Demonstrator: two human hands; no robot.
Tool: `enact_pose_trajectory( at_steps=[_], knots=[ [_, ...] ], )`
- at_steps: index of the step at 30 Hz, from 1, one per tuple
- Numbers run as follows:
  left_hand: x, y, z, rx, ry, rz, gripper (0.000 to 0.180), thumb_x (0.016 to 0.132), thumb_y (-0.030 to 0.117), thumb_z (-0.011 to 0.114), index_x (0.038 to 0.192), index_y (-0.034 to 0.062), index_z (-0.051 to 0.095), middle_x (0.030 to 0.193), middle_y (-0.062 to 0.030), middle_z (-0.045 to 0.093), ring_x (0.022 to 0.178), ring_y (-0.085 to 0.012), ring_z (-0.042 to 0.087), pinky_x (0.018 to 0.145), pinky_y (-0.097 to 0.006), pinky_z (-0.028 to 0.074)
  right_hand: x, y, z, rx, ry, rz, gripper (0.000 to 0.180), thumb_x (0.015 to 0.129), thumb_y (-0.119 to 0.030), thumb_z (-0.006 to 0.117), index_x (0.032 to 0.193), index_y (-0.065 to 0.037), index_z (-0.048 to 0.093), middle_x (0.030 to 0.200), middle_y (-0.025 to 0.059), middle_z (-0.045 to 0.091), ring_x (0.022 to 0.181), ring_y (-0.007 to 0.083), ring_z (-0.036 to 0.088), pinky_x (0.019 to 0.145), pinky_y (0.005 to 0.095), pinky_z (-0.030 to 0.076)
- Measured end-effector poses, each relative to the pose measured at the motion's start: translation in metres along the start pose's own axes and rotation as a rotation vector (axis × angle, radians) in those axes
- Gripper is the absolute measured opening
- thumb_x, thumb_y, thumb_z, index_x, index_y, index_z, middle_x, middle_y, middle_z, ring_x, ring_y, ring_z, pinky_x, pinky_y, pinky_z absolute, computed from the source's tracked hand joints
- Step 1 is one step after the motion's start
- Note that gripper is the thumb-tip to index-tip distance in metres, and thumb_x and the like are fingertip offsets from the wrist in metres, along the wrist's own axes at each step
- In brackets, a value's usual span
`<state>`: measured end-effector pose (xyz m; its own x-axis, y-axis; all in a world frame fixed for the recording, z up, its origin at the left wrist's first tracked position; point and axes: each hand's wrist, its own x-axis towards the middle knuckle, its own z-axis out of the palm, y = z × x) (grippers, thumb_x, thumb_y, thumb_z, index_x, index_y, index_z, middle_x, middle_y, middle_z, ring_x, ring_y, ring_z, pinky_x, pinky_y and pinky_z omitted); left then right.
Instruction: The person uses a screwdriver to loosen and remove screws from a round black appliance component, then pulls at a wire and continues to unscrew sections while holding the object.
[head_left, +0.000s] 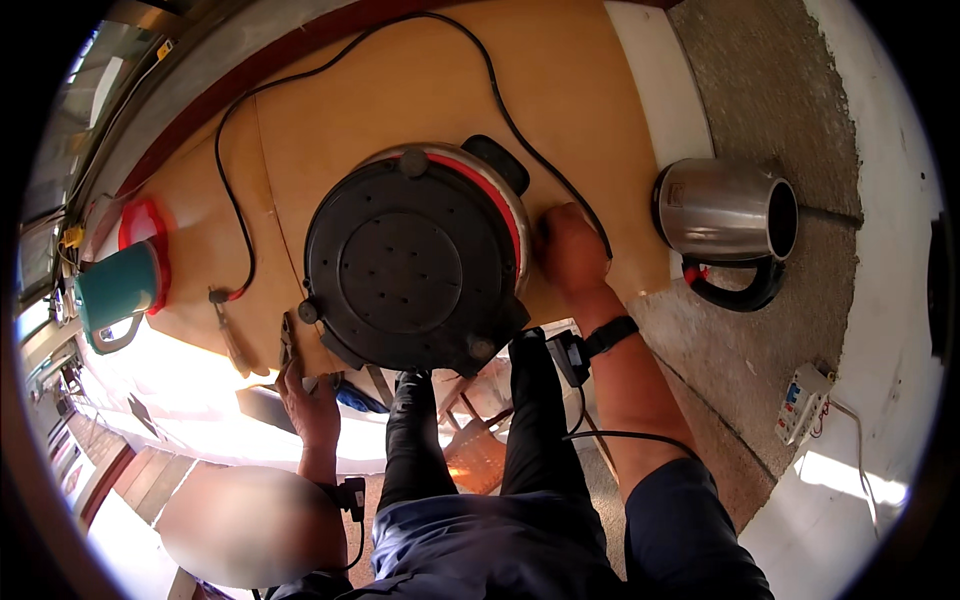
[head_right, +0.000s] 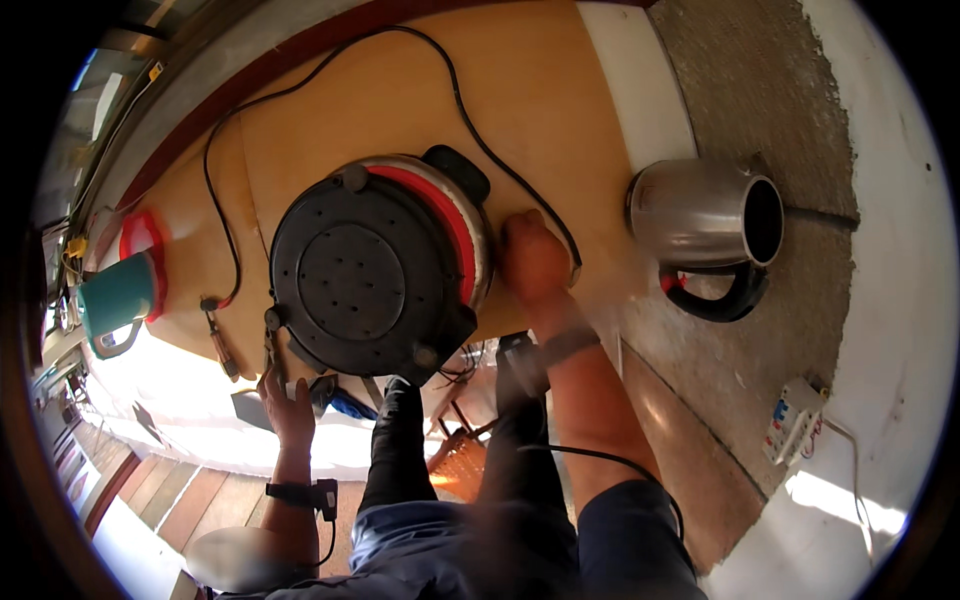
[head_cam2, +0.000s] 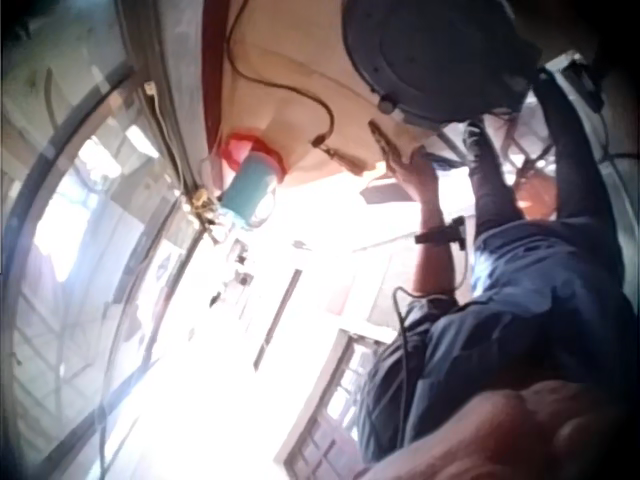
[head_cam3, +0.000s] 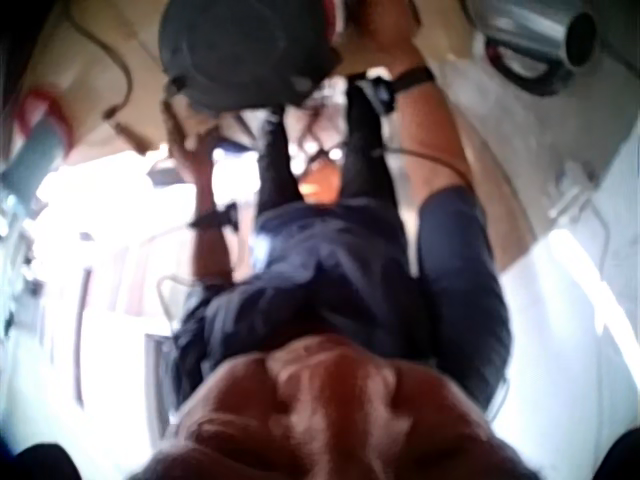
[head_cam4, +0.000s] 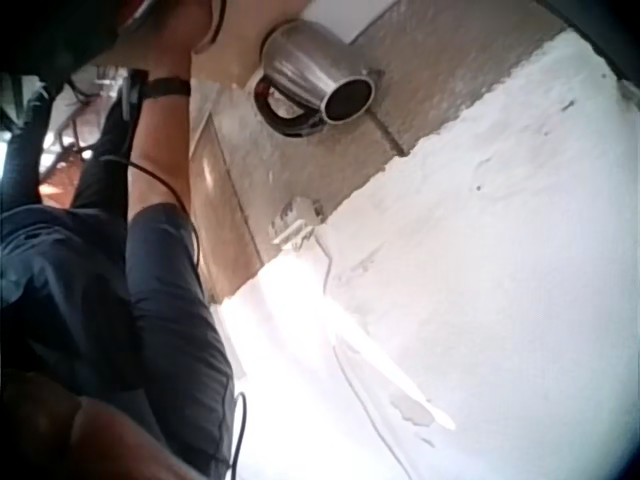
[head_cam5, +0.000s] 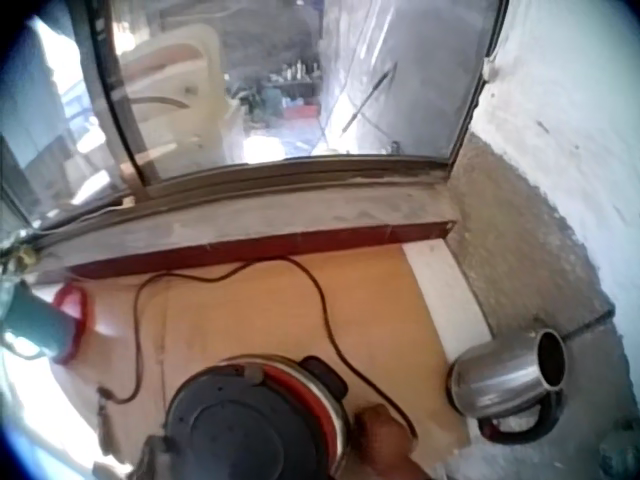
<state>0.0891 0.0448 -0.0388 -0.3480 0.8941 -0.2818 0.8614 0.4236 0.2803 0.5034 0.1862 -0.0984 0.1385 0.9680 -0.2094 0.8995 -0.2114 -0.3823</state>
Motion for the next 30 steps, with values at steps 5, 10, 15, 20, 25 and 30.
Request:
enact_pose_trajectory(
  at_steps=[5,10,15,20,25,30],
  knots=[
    [-0.016,0.021,0.016,-0.354,-0.126,-0.008,0.040,0.098,0.015,0.065,0.133,0.0000,0.055,0.124,-0.0165,0.062,0.111,-0.0301,0.065,0.094,-0.039,0.052,-0.003,0.011,-0.021,0.731,-0.050,0.222,0.010,0.090,-0.011,0.061,0.098,-0.006,0.065,0.099,0.0084,0.066,0.082,0.0256,0.068,0.070,0.0394,0.055],
    [-0.019,0.054,0.019,-1.205,-0.406,-0.370,0.035,0.106,0.018,0.053,0.139,0.0038,0.054,0.130,-0.0097,0.065,0.119,-0.0228,0.064,0.094,-0.033,0.052,0.014,-0.014,-0.067,1.626,-0.235,0.340,0.017,0.092,-0.010,0.057,0.108,-0.006,0.064,0.096,0.0052,0.064,0.087,0.0191,0.064,0.074,0.0319,0.050],
    [-0.013,0.074,0.027,-1.614,-0.462,-0.540,0.033,0.108,0.019,0.054,0.139,0.0090,0.056,0.125,-0.0036,0.067,0.116,-0.0146,0.065,0.092,-0.029,0.052,0.041,-0.038,-0.089,1.544,-0.460,0.256,0.020,0.095,-0.015,0.057,0.111,-0.006,0.065,0.089,0.0044,0.063,0.081,0.0171,0.061,0.071,0.0289,0.048],
    [-0.009,0.079,0.032,-1.700,-0.475,-0.564,0.029,0.105,0.014,0.057,0.134,0.0099,0.059,0.123,-0.0026,0.068,0.108,-0.0160,0.066,0.093,-0.032,0.054,0.047,-0.038,-0.072,0.926,-0.479,0.277,0.034,0.101,-0.025,0.056,0.127,-0.004,0.064,0.085,0.0033,0.063,0.073,0.0132,0.057,0.065,0.0270,0.045],
    [-0.003,0.095,0.020,-1.553,-0.481,-0.729,0.028,0.102,0.016,0.063,0.130,0.0079,0.061,0.121,-0.0013,0.068,0.111,-0.0128,0.064,0.095,-0.030,0.052,0.039,-0.017,-0.041,0.534,-0.304,0.152,0.040,0.104,-0.033,0.055,0.130,-0.003,0.063,0.097,0.0106,0.068,0.085,0.0192,0.063,0.075,0.0306,0.050],
    [-0.005,0.071,0.060,-1.243,-0.143,-0.573,0.045,0.095,0.014,0.071,0.132,-0.0065,0.056,0.115,-0.0155,0.070,0.104,-0.0222,0.068,0.090,-0.031,0.053,0.043,-0.028,-0.041,0.735,-0.346,0.390,0.044,0.104,-0.037,0.056,0.129,-0.002,0.063,0.116,0.0184,0.070,0.108,0.0286,0.067,0.091,0.0361,0.051]
  ],
)
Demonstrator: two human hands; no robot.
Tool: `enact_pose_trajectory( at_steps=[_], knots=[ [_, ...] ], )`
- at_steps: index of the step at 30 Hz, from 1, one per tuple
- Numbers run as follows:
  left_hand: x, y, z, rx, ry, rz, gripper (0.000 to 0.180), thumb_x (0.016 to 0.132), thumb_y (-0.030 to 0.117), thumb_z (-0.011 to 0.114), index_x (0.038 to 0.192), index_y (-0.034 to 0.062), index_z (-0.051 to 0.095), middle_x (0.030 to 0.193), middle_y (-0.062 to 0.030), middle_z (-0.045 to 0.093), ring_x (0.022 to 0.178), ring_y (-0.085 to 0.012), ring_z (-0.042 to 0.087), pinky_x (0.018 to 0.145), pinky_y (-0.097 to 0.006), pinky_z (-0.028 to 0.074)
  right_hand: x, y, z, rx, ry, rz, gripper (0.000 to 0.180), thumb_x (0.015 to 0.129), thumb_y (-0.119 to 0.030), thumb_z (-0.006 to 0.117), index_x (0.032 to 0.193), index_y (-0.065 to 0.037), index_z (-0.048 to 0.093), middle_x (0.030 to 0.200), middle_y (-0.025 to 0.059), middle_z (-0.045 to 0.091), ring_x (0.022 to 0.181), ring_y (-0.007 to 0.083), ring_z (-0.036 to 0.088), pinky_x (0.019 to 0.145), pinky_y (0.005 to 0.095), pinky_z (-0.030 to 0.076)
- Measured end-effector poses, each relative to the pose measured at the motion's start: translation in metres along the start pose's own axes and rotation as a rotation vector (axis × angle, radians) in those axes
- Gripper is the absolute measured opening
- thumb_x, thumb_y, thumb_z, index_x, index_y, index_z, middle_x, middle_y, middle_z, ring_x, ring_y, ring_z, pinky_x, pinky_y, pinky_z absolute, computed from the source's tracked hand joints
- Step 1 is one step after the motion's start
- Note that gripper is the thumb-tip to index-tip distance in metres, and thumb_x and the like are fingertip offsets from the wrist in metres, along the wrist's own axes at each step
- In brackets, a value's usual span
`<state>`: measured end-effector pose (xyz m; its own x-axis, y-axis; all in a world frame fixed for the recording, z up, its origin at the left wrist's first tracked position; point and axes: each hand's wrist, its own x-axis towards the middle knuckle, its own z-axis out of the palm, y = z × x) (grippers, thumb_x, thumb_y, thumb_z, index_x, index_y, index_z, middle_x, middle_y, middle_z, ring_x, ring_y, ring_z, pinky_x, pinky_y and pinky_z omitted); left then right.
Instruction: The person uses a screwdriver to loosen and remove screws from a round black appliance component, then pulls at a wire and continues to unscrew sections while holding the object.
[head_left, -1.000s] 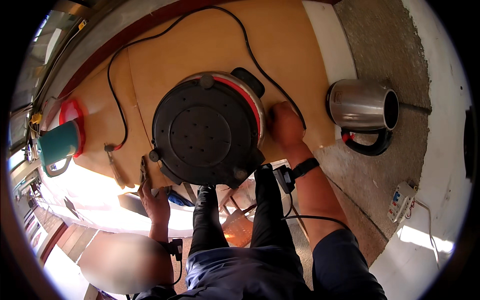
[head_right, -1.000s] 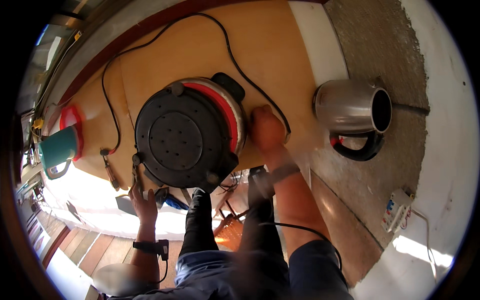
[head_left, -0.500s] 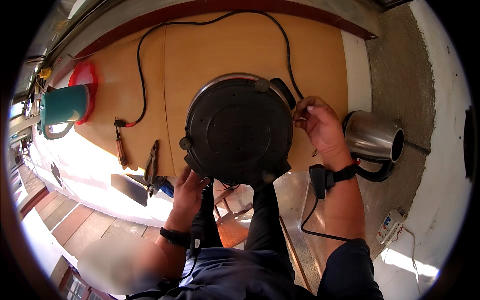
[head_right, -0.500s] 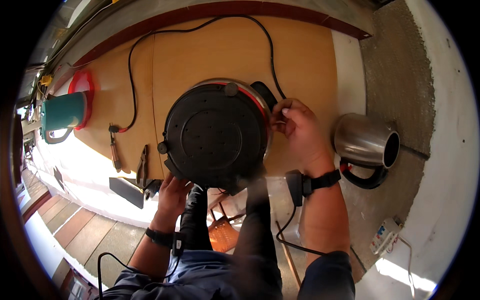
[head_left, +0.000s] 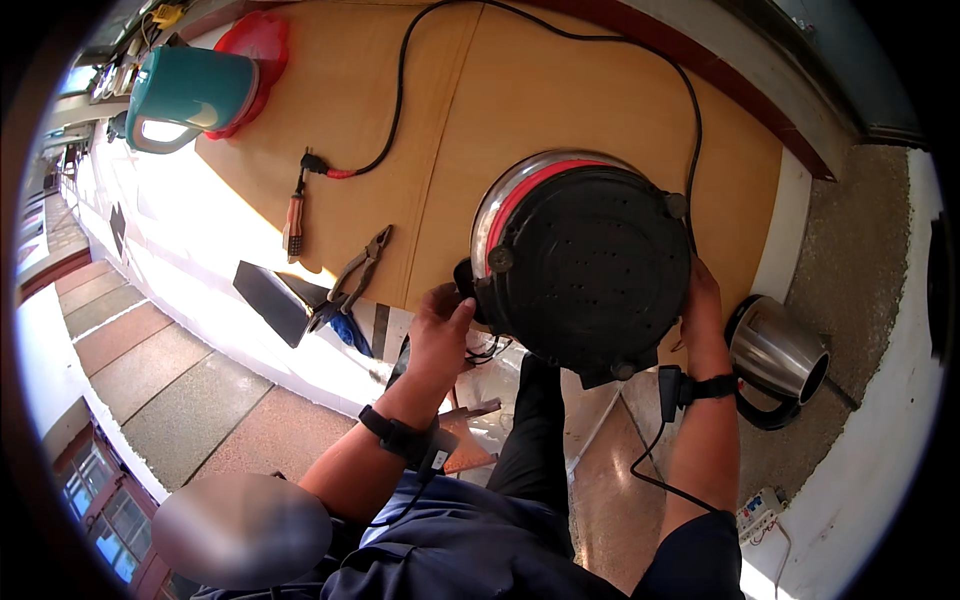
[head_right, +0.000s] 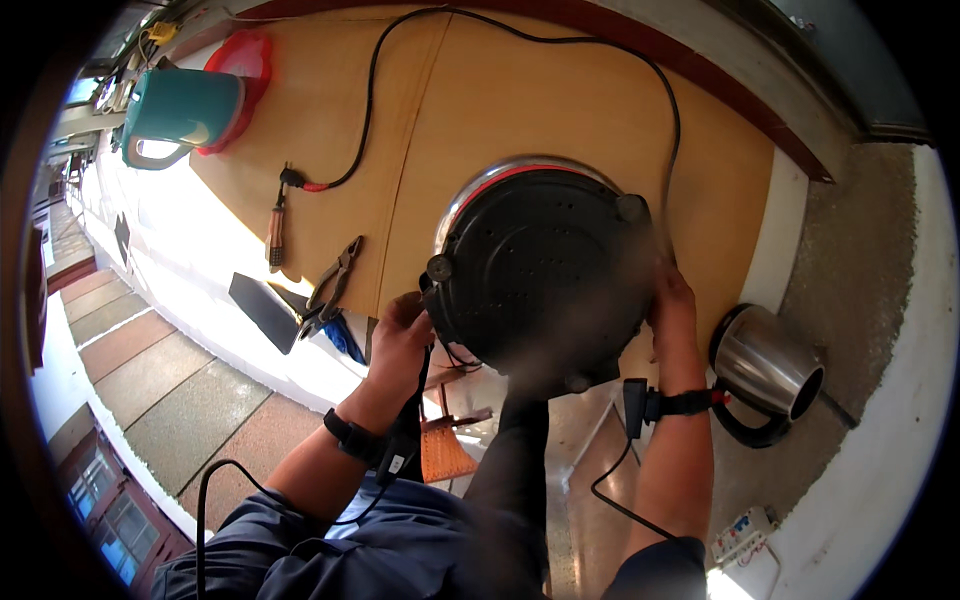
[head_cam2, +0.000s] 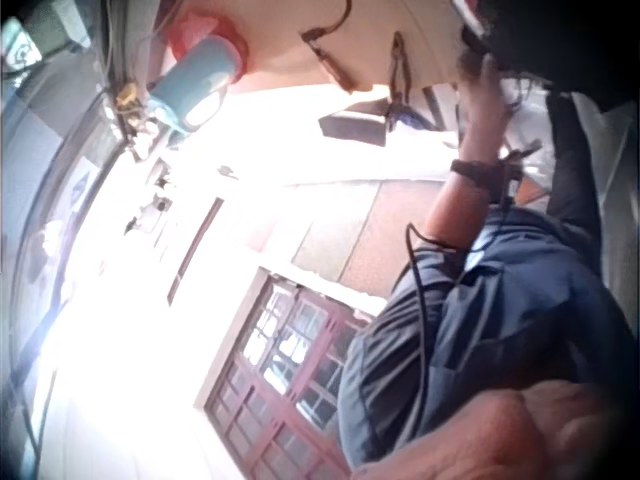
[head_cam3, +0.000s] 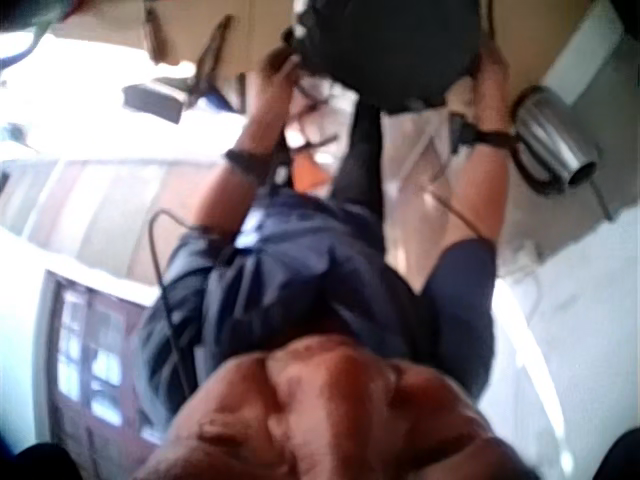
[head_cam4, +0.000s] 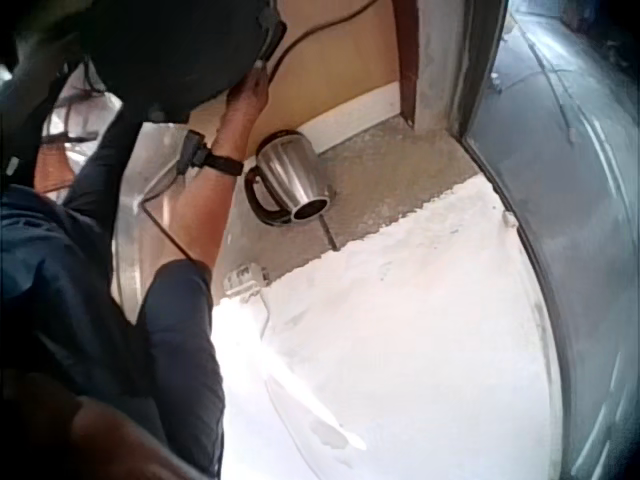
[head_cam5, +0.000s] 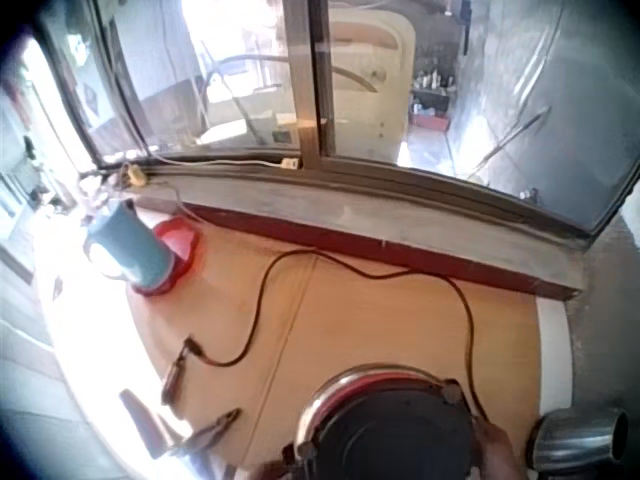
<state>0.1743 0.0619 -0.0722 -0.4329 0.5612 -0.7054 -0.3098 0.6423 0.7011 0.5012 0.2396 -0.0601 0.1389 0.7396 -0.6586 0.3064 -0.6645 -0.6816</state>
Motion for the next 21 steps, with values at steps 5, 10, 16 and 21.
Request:
enact_pose_trajectory(
  at_steps=[5,10,16,21],
  knots=[
    [0.011,-0.003,0.004,0.150,0.082,0.020,0.046,0.094,0.015,0.073,0.131,-0.0071,0.057,0.116,-0.0196,0.071,0.104,-0.0244,0.069,0.091,-0.034,0.054,0.033,0.028,-0.014,-0.197,0.181,-0.200,0.046,0.105,-0.035,0.057,0.131,0.003,0.059,0.121,0.0164,0.069,0.108,0.0252,0.065,0.094,0.0343,0.049],
    [0.035,-0.017,0.002,0.218,0.030,0.010,0.037,0.091,0.019,0.074,0.120,-0.0038,0.065,0.103,-0.0184,0.075,0.095,-0.0288,0.072,0.083,-0.038,0.055,0.049,0.041,-0.018,0.082,0.061,-0.079,0.041,0.104,-0.029,0.056,0.130,0.003,0.059,0.121,0.0159,0.069,0.105,0.0238,0.065,0.092,0.0350,0.050],
    [0.032,-0.010,0.007,0.380,0.108,0.101,0.034,0.090,0.019,0.074,0.114,-0.0026,0.066,0.099,-0.0191,0.074,0.092,-0.0306,0.073,0.081,-0.039,0.056,0.040,0.028,-0.013,0.132,-0.097,-0.057,0.041,0.104,-0.029,0.054,0.127,0.004,0.064,0.118,0.0149,0.070,0.102,0.0226,0.066,0.085,0.0352,0.052],
    [0.038,-0.016,0.005,0.342,0.106,0.138,0.027,0.089,0.011,0.074,0.110,-0.0034,0.066,0.093,-0.0145,0.072,0.084,-0.0228,0.070,0.076,-0.035,0.055,0.055,0.045,-0.024,0.109,-0.072,-0.041,0.042,0.104,-0.028,0.054,0.129,0.004,0.064,0.120,0.0127,0.071,0.104,0.0209,0.066,0.087,0.0337,0.052]
  ],
)
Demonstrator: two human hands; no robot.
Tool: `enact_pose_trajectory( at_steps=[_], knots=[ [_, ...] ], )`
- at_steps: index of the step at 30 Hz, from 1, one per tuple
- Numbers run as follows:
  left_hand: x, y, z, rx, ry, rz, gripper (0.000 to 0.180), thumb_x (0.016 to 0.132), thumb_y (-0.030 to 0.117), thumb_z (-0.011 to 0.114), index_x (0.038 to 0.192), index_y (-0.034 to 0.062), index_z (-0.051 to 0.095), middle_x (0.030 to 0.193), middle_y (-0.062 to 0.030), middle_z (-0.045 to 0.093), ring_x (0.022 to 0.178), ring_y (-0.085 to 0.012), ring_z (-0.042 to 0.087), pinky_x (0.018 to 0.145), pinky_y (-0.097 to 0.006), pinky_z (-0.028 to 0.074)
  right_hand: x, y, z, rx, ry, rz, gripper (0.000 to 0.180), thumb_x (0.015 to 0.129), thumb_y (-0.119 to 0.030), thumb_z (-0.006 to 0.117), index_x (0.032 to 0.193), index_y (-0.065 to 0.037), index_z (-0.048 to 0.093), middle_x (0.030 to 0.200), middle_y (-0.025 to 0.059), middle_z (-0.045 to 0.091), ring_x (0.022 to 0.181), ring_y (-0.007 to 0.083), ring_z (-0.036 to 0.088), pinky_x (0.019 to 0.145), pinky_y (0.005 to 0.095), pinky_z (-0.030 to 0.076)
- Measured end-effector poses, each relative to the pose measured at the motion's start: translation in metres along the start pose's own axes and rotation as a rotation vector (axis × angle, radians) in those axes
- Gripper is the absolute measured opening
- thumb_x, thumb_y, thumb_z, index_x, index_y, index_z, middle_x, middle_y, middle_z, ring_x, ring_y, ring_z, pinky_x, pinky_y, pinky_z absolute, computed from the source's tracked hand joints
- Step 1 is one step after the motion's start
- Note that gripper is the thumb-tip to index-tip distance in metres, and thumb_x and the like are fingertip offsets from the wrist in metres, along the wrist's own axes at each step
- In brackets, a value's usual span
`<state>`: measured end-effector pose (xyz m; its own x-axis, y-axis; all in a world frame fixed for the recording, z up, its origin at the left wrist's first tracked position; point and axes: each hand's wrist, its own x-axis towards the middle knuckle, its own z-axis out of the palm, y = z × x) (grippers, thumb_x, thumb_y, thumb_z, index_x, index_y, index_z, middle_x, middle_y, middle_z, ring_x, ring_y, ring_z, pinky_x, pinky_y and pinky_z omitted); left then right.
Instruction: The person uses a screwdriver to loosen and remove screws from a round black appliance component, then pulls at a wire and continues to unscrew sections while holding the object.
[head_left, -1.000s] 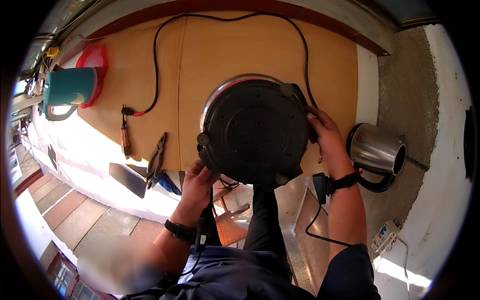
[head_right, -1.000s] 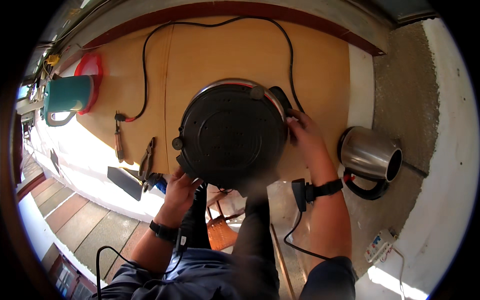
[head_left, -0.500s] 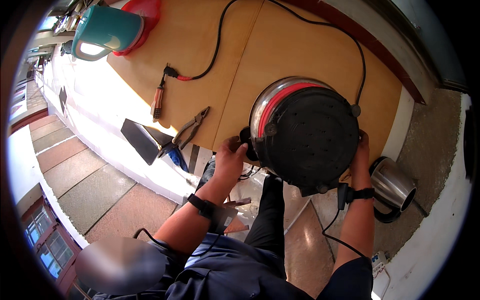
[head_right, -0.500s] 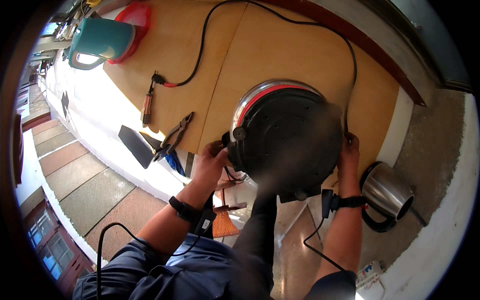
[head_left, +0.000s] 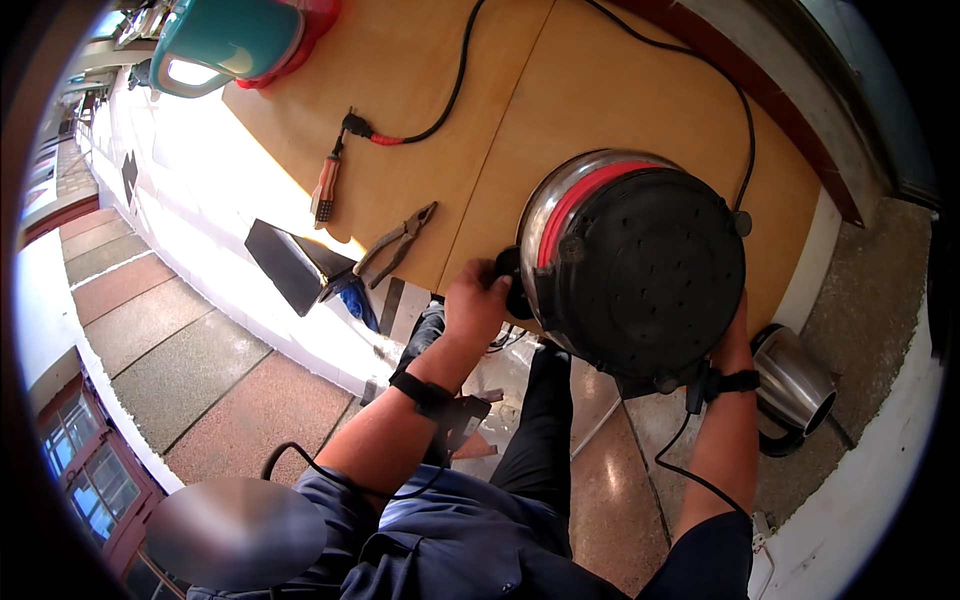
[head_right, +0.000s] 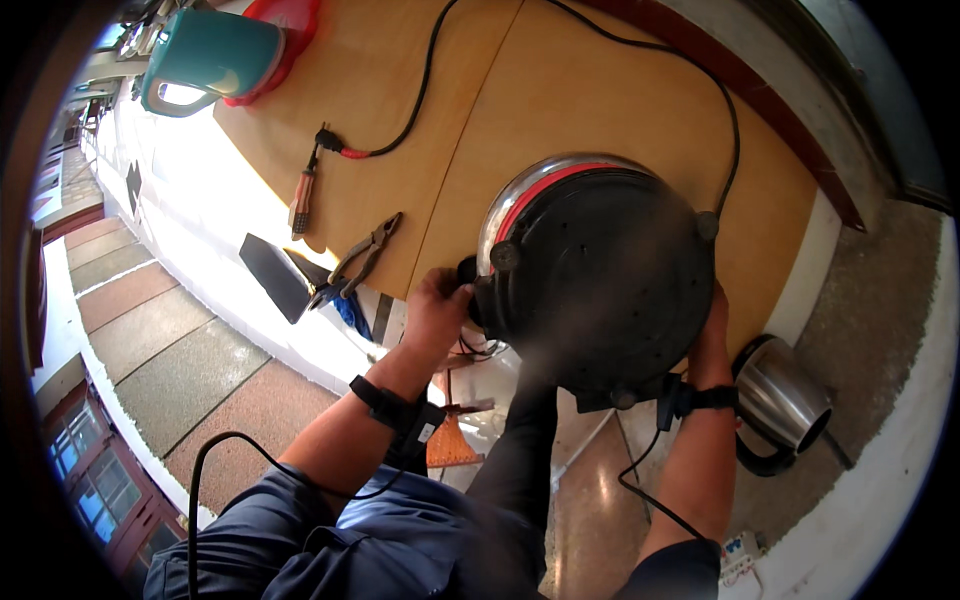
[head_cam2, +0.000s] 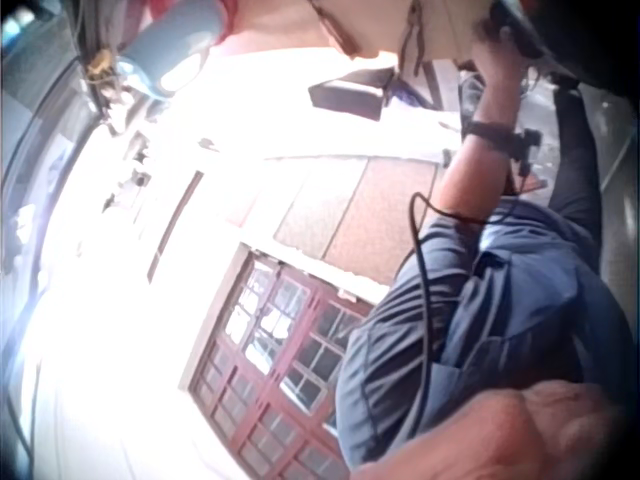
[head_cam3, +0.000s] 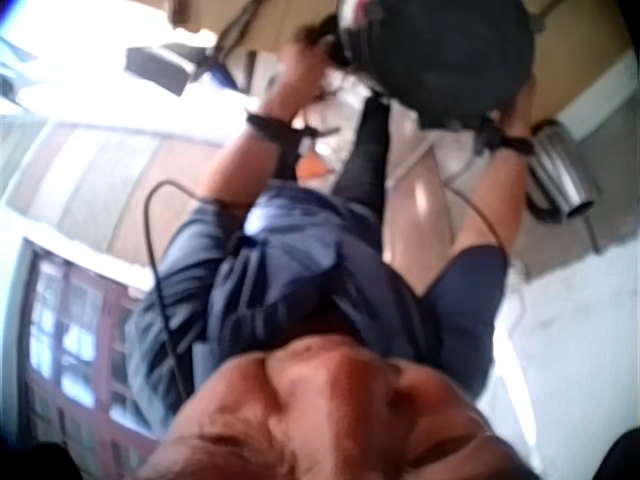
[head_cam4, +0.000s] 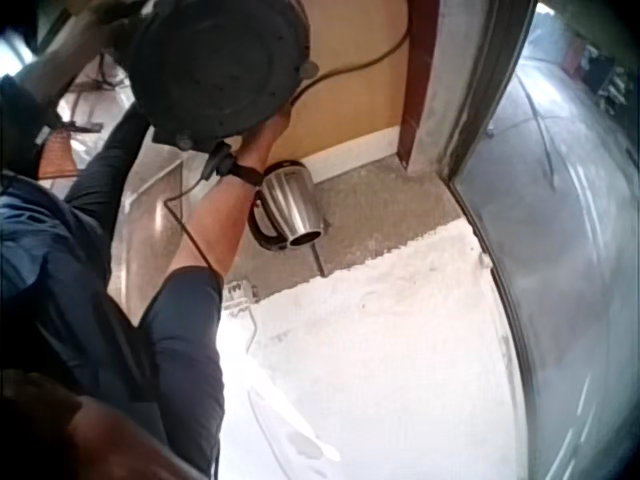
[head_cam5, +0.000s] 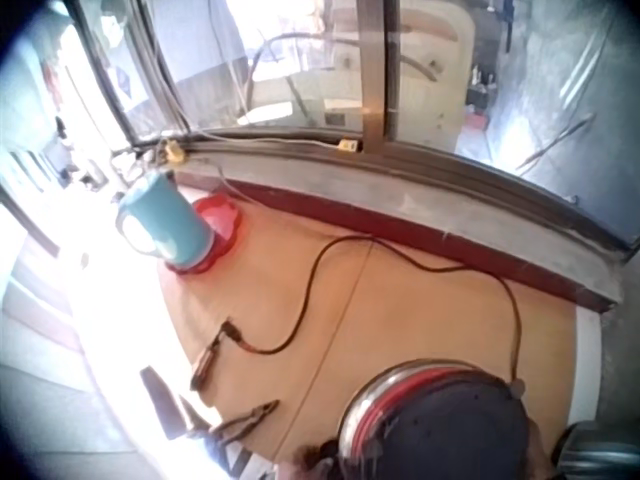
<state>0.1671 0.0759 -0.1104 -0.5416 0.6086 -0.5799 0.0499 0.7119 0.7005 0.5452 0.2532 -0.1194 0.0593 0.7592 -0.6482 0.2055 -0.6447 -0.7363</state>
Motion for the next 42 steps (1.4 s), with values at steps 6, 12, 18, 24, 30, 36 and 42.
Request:
enact_pose_trajectory(
  at_steps=[6,12,18,24,30,36,42],
  knots=[
    [0.010,0.005,-0.010,-0.063,-0.015,-0.045,0.029,0.090,0.015,0.074,0.112,-0.0016,0.066,0.096,-0.0177,0.074,0.086,-0.0285,0.073,0.077,-0.038,0.056,-0.014,-0.027,0.021,0.002,-0.010,-0.168,0.045,0.105,-0.029,0.053,0.134,0.005,0.061,0.123,0.0124,0.070,0.103,0.0217,0.066,0.088,0.0327,0.052],
    [0.028,0.050,-0.041,-0.247,-0.062,-0.076,0.023,0.094,0.008,0.069,0.114,-0.0028,0.064,0.090,-0.0074,0.069,0.075,-0.0141,0.067,0.060,-0.027,0.056,-0.024,-0.095,0.061,0.112,0.095,0.021,0.047,0.106,-0.029,0.052,0.137,0.006,0.058,0.122,0.0137,0.069,0.104,0.0221,0.067,0.088,0.0329,0.052],
    [0.060,0.120,-0.092,-0.194,-0.081,0.026,0.027,0.096,0.009,0.067,0.117,-0.0059,0.063,0.098,-0.0098,0.071,0.080,-0.0159,0.070,0.065,-0.028,0.058,-0.012,-0.136,0.101,0.235,0.008,-0.124,0.030,0.100,-0.026,0.056,0.109,0.001,0.067,0.095,0.0154,0.070,0.080,0.0255,0.066,0.071,0.0350,0.052],
    [0.096,0.161,-0.121,-0.151,-0.071,0.002,0.022,0.096,0.004,0.063,0.117,-0.0008,0.065,0.103,-0.0086,0.072,0.090,-0.0202,0.072,0.076,-0.033,0.058,0.000,-0.171,0.136,0.061,-0.017,-0.096,0.024,0.091,-0.026,0.062,0.082,-0.004,0.056,0.067,0.0040,0.050,0.050,0.0149,0.039,0.046,0.0339,0.029],
    [0.124,0.151,-0.133,-0.101,-0.102,0.062,0.026,0.096,0.008,0.064,0.121,-0.0007,0.061,0.104,-0.0096,0.072,0.095,-0.0212,0.072,0.079,-0.033,0.058,0.010,-0.160,0.151,-0.074,-0.030,-0.081,0.027,0.093,-0.028,0.062,0.086,-0.001,0.061,0.071,0.0061,0.057,0.054,0.0174,0.046,0.049,0.0361,0.035],
    [0.147,0.099,-0.166,-0.056,-0.178,0.213,0.033,0.098,0.019,0.062,0.125,-0.0009,0.060,0.109,-0.0094,0.071,0.098,-0.0198,0.070,0.080,-0.032,0.058,0.013,-0.105,0.158,-0.330,0.123,-0.254,0.029,0.100,-0.026,0.058,0.090,0.000,0.065,0.080,0.0087,0.064,0.064,0.0198,0.054,0.058,0.0344,0.042],
    [0.114,0.063,-0.191,-0.141,-0.231,0.286,0.042,0.097,0.024,0.064,0.130,0.0000,0.059,0.113,-0.0119,0.072,0.100,-0.0230,0.070,0.086,-0.035,0.056,-0.057,-0.085,0.168,-0.385,0.189,-0.200,0.040,0.097,-0.033,0.058,0.088,0.005,0.065,0.089,0.0341,0.066,0.089,0.0522,0.064,0.078,0.0538,0.050]
  ],
)
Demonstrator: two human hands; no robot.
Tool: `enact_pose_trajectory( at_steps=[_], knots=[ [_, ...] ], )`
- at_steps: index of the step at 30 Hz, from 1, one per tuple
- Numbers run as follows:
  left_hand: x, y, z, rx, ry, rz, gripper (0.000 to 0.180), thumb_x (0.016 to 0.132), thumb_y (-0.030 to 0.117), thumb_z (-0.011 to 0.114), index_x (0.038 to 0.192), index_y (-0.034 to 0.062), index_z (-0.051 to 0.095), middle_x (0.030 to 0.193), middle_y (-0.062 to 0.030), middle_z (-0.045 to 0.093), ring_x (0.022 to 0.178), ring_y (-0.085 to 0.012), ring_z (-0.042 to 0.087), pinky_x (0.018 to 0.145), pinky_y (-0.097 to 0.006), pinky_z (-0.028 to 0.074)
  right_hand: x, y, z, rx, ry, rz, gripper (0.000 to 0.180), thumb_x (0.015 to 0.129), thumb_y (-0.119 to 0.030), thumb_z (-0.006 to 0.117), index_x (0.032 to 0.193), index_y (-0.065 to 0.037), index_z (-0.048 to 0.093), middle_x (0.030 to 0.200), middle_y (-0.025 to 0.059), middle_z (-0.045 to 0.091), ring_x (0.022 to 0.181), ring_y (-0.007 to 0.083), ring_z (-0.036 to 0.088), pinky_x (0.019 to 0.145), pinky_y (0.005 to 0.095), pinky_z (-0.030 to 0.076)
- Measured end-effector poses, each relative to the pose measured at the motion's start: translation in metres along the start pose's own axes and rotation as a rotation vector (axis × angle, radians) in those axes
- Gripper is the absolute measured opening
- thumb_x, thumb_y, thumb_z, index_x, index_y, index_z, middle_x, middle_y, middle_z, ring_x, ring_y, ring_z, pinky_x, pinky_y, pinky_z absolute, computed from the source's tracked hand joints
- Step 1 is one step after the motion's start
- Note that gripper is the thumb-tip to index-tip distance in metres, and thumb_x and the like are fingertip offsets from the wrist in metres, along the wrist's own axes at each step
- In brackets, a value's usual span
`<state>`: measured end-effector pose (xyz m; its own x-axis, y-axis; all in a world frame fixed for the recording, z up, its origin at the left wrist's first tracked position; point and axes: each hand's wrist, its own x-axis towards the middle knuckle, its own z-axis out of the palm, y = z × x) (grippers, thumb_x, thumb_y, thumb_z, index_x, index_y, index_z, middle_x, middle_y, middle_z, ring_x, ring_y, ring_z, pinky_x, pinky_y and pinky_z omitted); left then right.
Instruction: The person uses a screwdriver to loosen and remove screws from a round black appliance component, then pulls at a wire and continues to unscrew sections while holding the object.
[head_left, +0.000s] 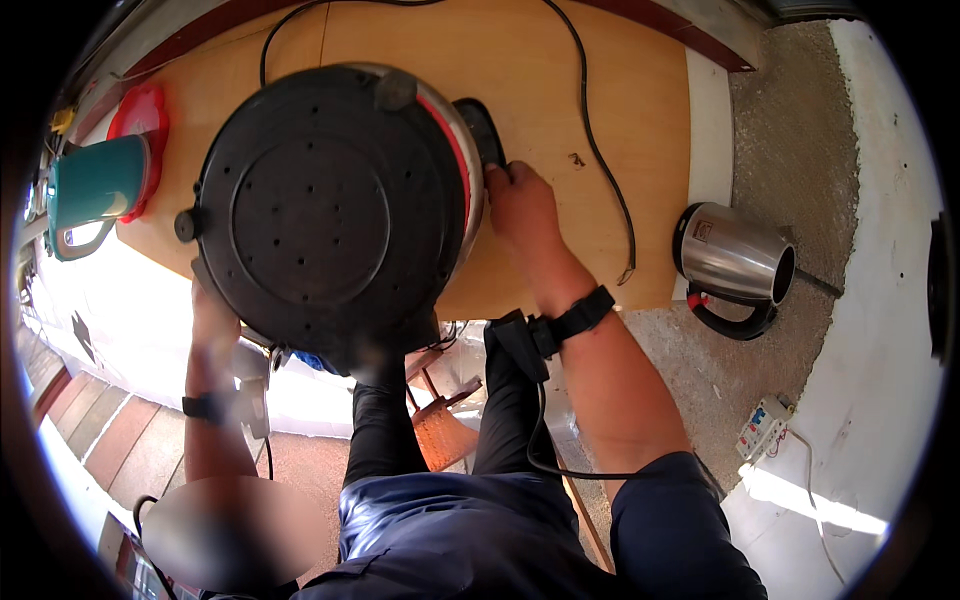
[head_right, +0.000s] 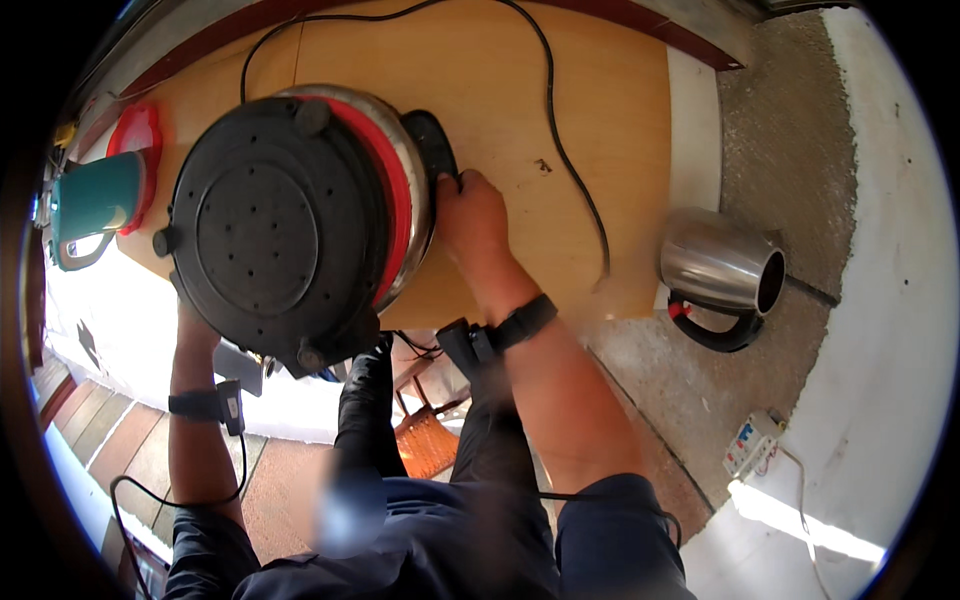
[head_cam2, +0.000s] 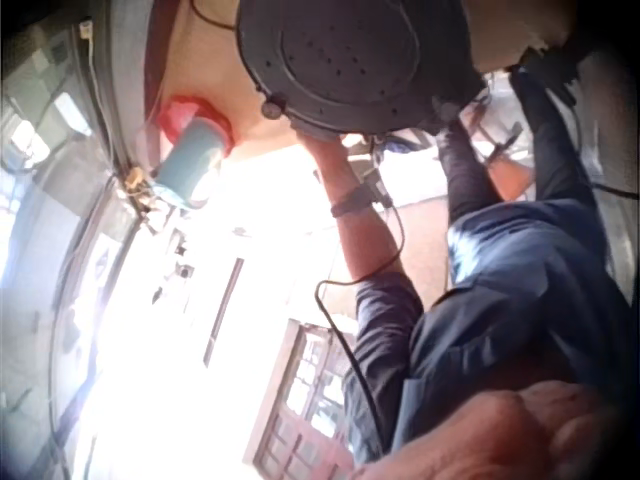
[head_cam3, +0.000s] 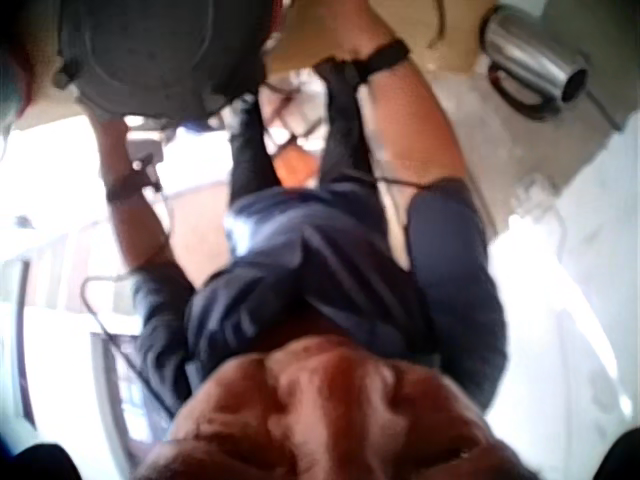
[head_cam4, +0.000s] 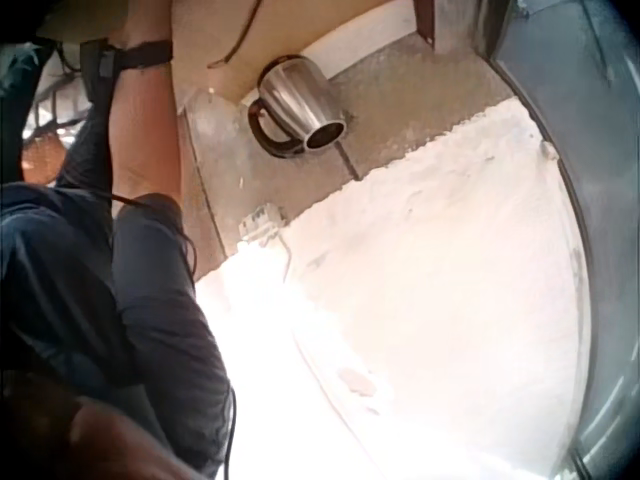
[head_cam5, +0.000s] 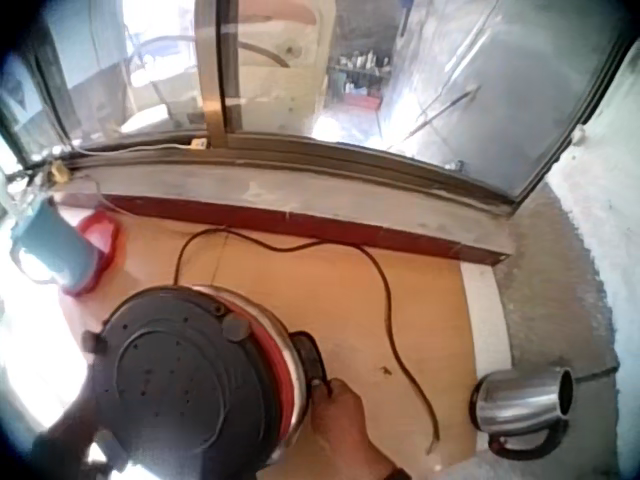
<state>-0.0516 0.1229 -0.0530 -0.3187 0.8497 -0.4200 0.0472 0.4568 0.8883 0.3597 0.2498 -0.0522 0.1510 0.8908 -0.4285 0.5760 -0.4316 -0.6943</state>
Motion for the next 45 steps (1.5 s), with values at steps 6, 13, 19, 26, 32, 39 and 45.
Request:
enact_pose_trajectory(
  at_steps=[6,13,19,26,32,39,45],
  knots=[
    [-0.054,-0.017,-0.033,0.334,-0.189,0.097,0.048,0.097,0.014,0.069,0.141,0.0009,0.054,0.134,-0.0138,0.064,0.117,-0.0197,0.064,0.097,-0.037,0.055,-0.053,0.027,0.006,0.024,-0.023,0.077,0.037,0.098,-0.033,0.058,0.085,0.002,0.060,0.084,0.0316,0.065,0.085,0.0527,0.063,0.074,0.0561,0.049],
    [-0.079,0.013,0.045,-0.590,-0.091,-0.370,0.043,0.103,0.030,0.053,0.135,0.0012,0.055,0.123,-0.0159,0.068,0.106,-0.0265,0.070,0.094,-0.038,0.059,-0.070,0.069,-0.009,0.015,0.008,0.150,0.036,0.097,-0.032,0.059,0.087,0.002,0.062,0.086,0.0314,0.066,0.087,0.0525,0.063,0.076,0.0557,0.049],
    [-0.052,-0.030,0.068,-0.164,-0.024,-0.328,0.030,0.095,0.011,0.064,0.122,-0.0013,0.066,0.114,-0.0095,0.071,0.100,-0.0170,0.068,0.090,-0.032,0.054,-0.056,0.102,-0.027,0.008,0.030,0.217,0.036,0.097,-0.033,0.060,0.088,0.002,0.065,0.087,0.0312,0.067,0.088,0.0519,0.064,0.077,0.0541,0.050],
    [-0.031,-0.052,0.091,0.013,0.022,-0.306,0.034,0.088,0.010,0.073,0.119,-0.0029,0.068,0.111,-0.0114,0.074,0.104,-0.0190,0.067,0.096,-0.033,0.050,-0.038,0.119,-0.038,-0.084,0.070,0.183,0.038,0.097,-0.035,0.060,0.087,0.001,0.067,0.087,0.0303,0.068,0.086,0.0507,0.065,0.076,0.0551,0.050],
    [-0.026,-0.067,0.097,0.090,0.010,-0.291,0.034,0.086,0.014,0.076,0.115,-0.0024,0.070,0.104,-0.0105,0.076,0.098,-0.0178,0.069,0.090,-0.032,0.052,-0.029,0.120,-0.050,-0.280,-0.007,0.131,0.037,0.098,-0.036,0.055,0.094,-0.001,0.068,0.091,0.0282,0.070,0.090,0.0490,0.066,0.080,0.0568,0.051],
    [-0.027,-0.059,0.106,-0.036,0.010,-0.328,0.032,0.087,0.012,0.075,0.115,-0.0015,0.070,0.104,-0.0089,0.075,0.097,-0.0160,0.068,0.088,-0.031,0.052,-0.027,0.102,-0.066,-0.414,-0.121,0.131,0.041,0.100,-0.039,0.050,0.098,-0.003,0.069,0.094,0.0266,0.071,0.093,0.0472,0.067,0.083,0.0561,0.052],
    [-0.025,-0.080,0.091,-0.140,-0.084,-0.380,0.052,0.105,0.036,0.035,0.141,0.0014,0.052,0.133,-0.0185,0.065,0.122,-0.0322,0.064,0.106,-0.045,0.051,-0.009,0.095,-0.092,-0.444,-0.132,0.037,0.037,0.098,-0.038,0.057,0.097,-0.003,0.068,0.092,0.0247,0.071,0.091,0.0443,0.068,0.080,0.0522,0.053]
  ],
)
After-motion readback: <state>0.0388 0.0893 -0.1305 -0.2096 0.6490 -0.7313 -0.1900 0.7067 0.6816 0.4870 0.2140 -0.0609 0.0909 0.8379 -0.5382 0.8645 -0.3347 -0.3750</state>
